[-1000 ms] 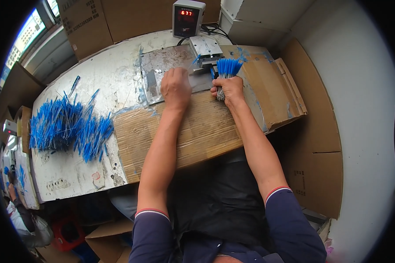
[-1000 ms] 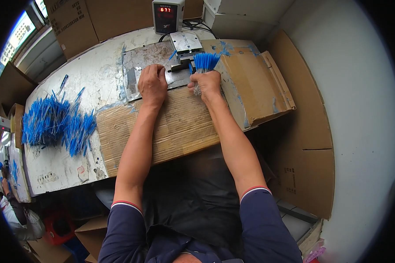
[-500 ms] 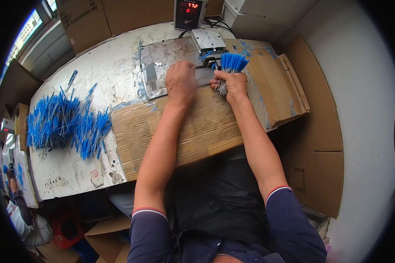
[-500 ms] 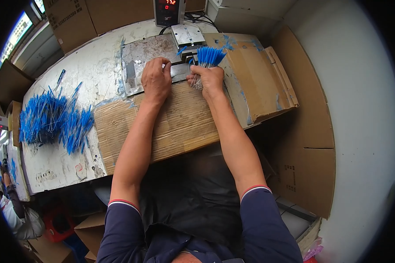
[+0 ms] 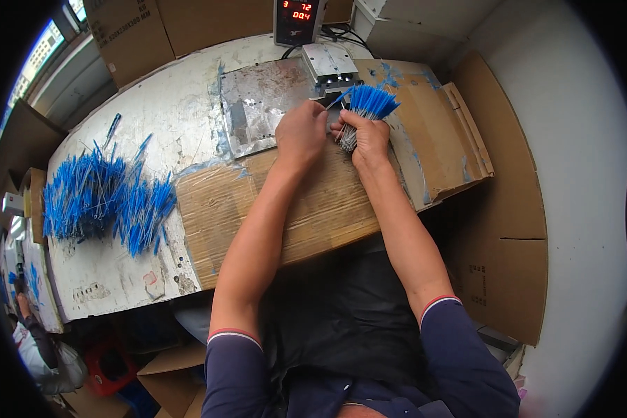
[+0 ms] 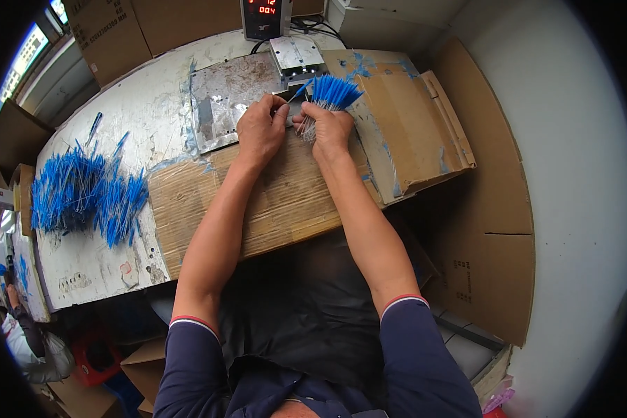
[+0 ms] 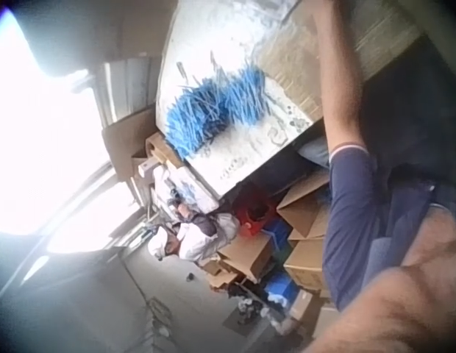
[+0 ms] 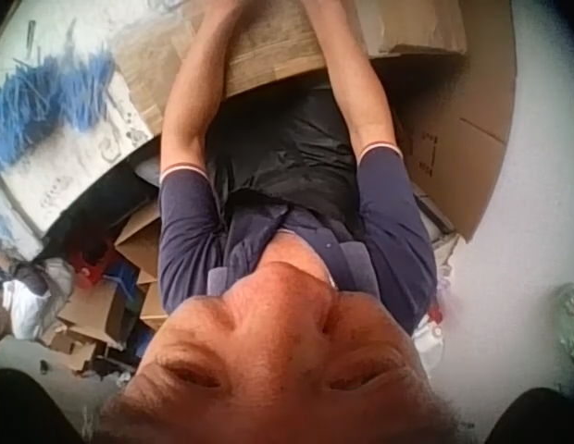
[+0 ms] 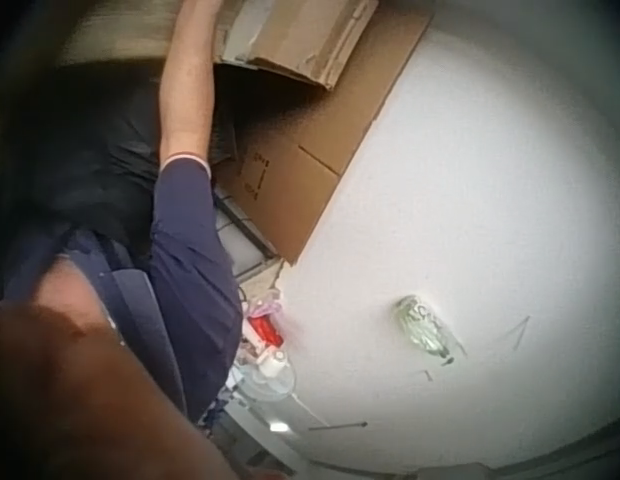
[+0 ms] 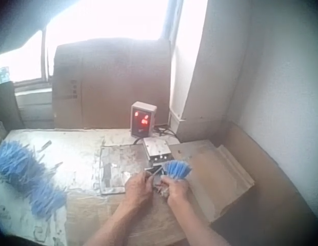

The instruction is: Manually bundle and insert blue bristles into a machine for crimping or assembly.

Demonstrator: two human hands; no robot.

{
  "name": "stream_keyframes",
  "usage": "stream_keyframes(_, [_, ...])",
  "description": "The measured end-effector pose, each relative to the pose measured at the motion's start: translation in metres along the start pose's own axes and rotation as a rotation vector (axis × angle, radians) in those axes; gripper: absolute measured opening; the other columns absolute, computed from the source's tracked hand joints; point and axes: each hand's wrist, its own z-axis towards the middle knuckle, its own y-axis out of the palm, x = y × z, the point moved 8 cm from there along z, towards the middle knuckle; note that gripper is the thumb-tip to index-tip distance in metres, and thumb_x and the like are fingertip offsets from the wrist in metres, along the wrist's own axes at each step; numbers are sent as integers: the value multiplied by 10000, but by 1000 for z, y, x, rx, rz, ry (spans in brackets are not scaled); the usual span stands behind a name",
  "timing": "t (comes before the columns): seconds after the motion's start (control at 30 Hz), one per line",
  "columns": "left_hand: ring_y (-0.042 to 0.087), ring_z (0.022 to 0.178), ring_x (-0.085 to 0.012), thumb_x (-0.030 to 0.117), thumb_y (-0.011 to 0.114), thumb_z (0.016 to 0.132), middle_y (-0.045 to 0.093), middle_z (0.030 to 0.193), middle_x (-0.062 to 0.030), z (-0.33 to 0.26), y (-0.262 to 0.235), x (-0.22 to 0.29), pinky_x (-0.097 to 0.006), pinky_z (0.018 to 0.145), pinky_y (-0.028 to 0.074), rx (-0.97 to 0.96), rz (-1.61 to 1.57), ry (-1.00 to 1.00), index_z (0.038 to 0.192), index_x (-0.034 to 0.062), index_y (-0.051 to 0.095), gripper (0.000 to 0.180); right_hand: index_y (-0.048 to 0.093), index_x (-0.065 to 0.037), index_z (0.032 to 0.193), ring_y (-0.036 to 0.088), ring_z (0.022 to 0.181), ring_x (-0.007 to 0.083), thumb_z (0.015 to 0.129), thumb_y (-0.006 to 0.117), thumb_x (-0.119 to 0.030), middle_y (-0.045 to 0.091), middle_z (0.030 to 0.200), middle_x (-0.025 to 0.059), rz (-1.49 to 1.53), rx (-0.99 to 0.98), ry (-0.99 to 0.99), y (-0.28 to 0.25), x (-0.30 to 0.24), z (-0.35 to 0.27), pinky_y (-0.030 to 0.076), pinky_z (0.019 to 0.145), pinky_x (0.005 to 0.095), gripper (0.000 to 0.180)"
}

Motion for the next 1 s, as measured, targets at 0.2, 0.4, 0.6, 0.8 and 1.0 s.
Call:
stream_keyframes(0.2, [687,773,-330,176,712,908,703,825,-134,3,2,-11,-438,697,523,54,-69,-50,966,95,709,100,663,4,845,688,580,217,837,743,-21,688,736,108,38,-29,1,7,0,-8,550,495,318,84])
stream_keyframes(0.4, [660,835,-312,155,699,915,713,851,-109,4,-6,4,-434,764,501,127,149,198,955,83,711,83,674,-13,871,659,581,187,831,754,-19,688,744,88,107,-104,-50,-7,-5,-15,542,513,309,89])
stream_keyframes(0.6, [667,822,-297,150,685,938,721,867,-118,1,-16,-1,-419,758,509,105,253,128,1000,75,704,99,686,-15,878,647,585,173,821,767,-21,696,770,83,154,-9,-222,-24,-15,-9,540,518,315,99])
stream_keyframes(0.8, [703,857,-355,131,663,937,717,923,-164,-3,-10,-3,-420,761,544,-91,-95,31,1016,79,697,100,688,-2,942,657,634,168,840,777,-25,728,869,115,198,-60,-276,-16,-16,-6,552,558,305,137])
stream_keyframes(1.0, [728,798,-204,97,678,952,742,875,-115,-3,-6,-5,-324,728,551,-165,-86,96,1046,45,698,109,682,-2,912,664,623,173,824,769,-3,701,802,79,195,-75,-306,-10,-22,-11,556,562,313,124])
